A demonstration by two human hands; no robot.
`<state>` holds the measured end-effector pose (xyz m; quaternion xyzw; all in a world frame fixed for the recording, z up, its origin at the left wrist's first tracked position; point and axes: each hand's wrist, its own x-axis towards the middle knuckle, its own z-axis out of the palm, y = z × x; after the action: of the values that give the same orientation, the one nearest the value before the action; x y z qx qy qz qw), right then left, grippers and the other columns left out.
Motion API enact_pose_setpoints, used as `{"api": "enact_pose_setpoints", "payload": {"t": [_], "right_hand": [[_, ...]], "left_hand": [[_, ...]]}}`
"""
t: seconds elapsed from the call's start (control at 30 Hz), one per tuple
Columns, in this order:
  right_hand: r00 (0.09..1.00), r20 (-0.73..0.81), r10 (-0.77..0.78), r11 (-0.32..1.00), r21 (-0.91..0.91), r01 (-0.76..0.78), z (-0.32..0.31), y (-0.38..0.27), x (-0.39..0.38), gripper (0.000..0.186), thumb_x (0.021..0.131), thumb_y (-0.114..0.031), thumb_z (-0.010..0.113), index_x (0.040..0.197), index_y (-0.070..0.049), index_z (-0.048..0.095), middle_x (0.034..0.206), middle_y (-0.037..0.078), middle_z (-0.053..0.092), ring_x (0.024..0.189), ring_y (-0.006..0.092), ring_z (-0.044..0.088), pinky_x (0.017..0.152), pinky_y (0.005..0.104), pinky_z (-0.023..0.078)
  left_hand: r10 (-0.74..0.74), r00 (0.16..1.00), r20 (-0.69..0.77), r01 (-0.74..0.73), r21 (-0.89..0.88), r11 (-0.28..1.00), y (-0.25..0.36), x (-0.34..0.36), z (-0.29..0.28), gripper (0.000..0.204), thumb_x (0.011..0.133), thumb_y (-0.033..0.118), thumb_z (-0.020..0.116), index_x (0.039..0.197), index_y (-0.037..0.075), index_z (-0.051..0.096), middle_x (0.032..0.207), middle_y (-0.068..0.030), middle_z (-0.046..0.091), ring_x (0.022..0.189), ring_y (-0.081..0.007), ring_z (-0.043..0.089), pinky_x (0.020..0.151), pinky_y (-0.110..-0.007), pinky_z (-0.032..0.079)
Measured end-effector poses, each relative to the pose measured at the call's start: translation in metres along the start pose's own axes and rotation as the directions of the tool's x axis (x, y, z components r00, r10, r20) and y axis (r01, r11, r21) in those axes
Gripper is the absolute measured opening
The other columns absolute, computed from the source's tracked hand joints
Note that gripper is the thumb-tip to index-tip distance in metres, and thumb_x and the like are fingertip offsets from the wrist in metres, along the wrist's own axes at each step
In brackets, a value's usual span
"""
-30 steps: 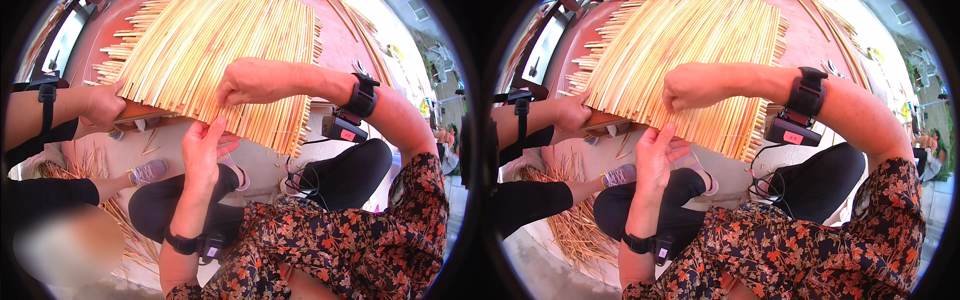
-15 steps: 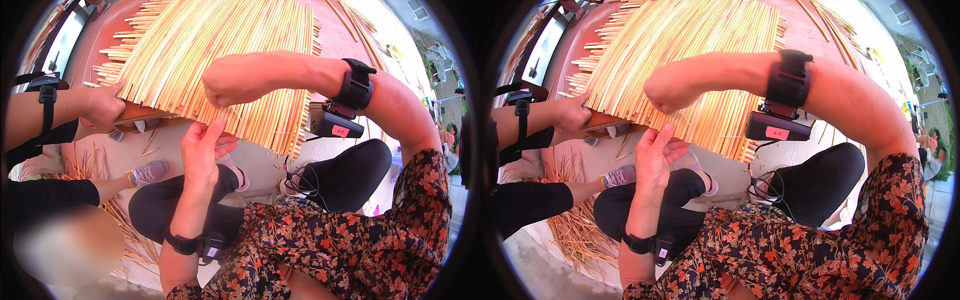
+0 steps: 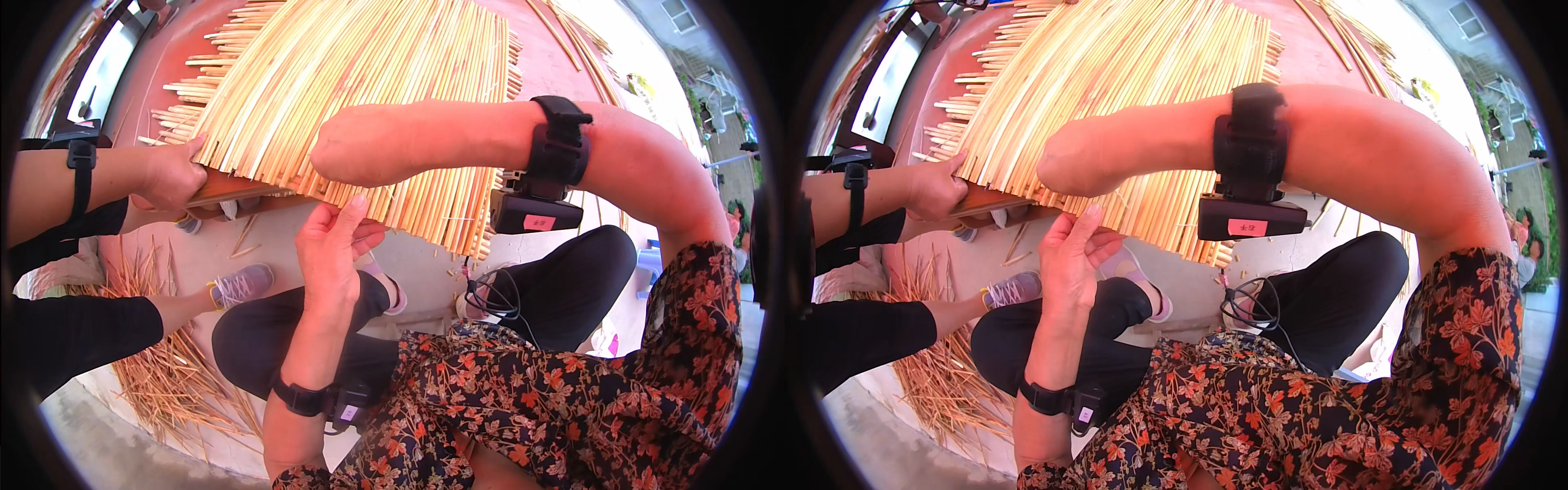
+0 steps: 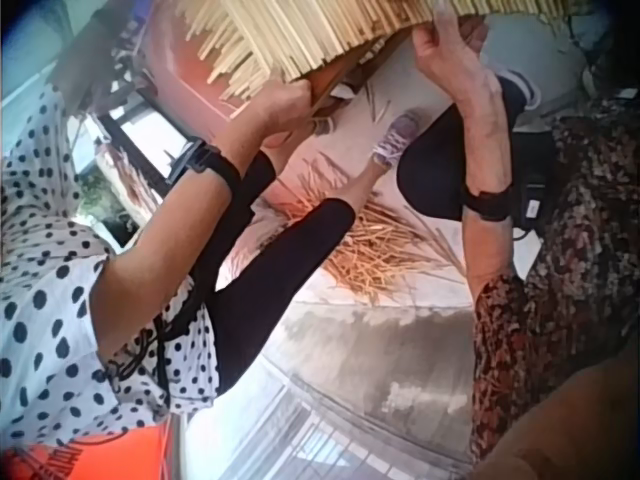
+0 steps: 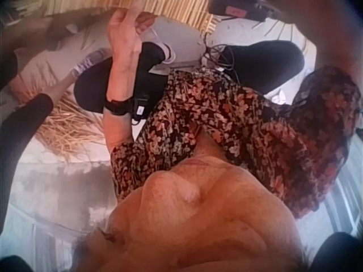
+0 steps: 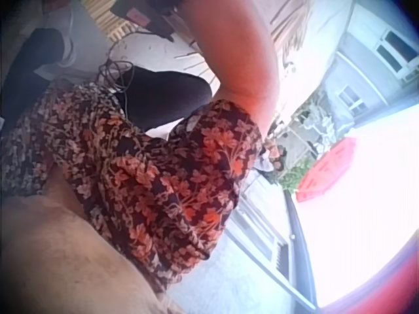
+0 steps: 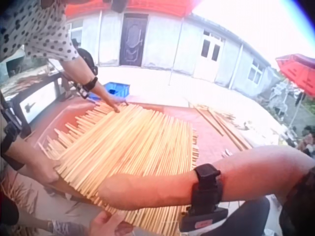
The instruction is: The person threads a white string through holes in several wooden strips to assemble a mat, while another person assists by holding the strips steady on a table.
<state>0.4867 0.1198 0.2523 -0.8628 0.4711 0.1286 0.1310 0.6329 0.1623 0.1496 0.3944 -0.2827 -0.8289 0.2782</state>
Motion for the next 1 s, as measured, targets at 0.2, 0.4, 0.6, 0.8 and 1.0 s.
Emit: {"api": "enact_pose_setpoints", "payload": {"t": [0.2,0.4,0.6,0.8,1.0], "right_hand": [[0.998,-0.065,0.010,0.997,-0.082,-0.015,0.009,-0.011,-0.001,0.010,0.069,-0.008,0.061,0.065,-0.001,0.066,0.060,0.015,0.062,0.060,0.0299,0.065,0.052,0.0379,0.052],[0.998,-0.058,-0.041,0.985,-0.171,0.031,0.010,-0.013,-0.006,0.010,0.068,-0.010,0.063,0.064,-0.001,0.065,0.060,0.014,0.062,0.059,0.0285,0.065,0.051,0.0371,0.052],[0.996,-0.057,-0.075,0.976,-0.208,0.062,0.016,-0.014,-0.003,0.012,0.068,-0.014,0.064,0.064,-0.003,0.065,0.060,0.010,0.063,0.060,0.0259,0.065,0.049,0.0355,0.050],[0.995,0.006,0.099,0.959,-0.268,-0.094,0.030,-0.028,0.006,0.013,0.071,-0.016,0.062,0.066,-0.004,0.063,0.061,0.010,0.064,0.059,0.0249,0.066,0.050,0.0365,0.050],[0.990,-0.108,0.093,0.967,-0.228,-0.115,0.041,-0.034,0.001,0.015,0.076,-0.017,0.062,0.084,-0.004,0.059,0.068,0.009,0.064,0.066,0.0228,0.066,0.053,0.0358,0.050]], "left_hand": [[-0.018,1.000,-0.008,0.018,0.019,1.000,0.002,-0.002,0.002,0.021,0.085,0.018,0.069,0.088,0.002,0.057,0.076,-0.0080,0.063,0.066,-0.0187,0.065,0.062,-0.030,0.054],[-0.007,1.000,-0.009,0.007,-0.008,1.000,0.002,-0.001,0.004,0.019,0.085,0.017,0.068,0.087,0.002,0.056,0.077,-0.0072,0.063,0.068,-0.0183,0.065,0.062,-0.029,0.054],[0.007,1.000,-0.004,-0.007,-0.020,1.000,0.000,0.000,0.000,0.019,0.085,0.018,0.069,0.088,0.003,0.056,0.078,-0.0070,0.063,0.068,-0.0174,0.065,0.062,-0.027,0.053],[0.026,0.999,0.020,-0.026,-0.023,0.999,0.000,0.002,-0.005,0.017,0.088,0.016,0.065,0.094,0.002,0.057,0.084,-0.0077,0.065,0.071,-0.0173,0.066,0.063,-0.027,0.054],[0.033,0.999,-0.005,-0.033,-0.017,0.999,0.001,0.000,-0.005,0.019,0.090,0.016,0.061,0.103,0.002,0.057,0.093,-0.0080,0.066,0.075,-0.0190,0.067,0.065,-0.029,0.054]]}}
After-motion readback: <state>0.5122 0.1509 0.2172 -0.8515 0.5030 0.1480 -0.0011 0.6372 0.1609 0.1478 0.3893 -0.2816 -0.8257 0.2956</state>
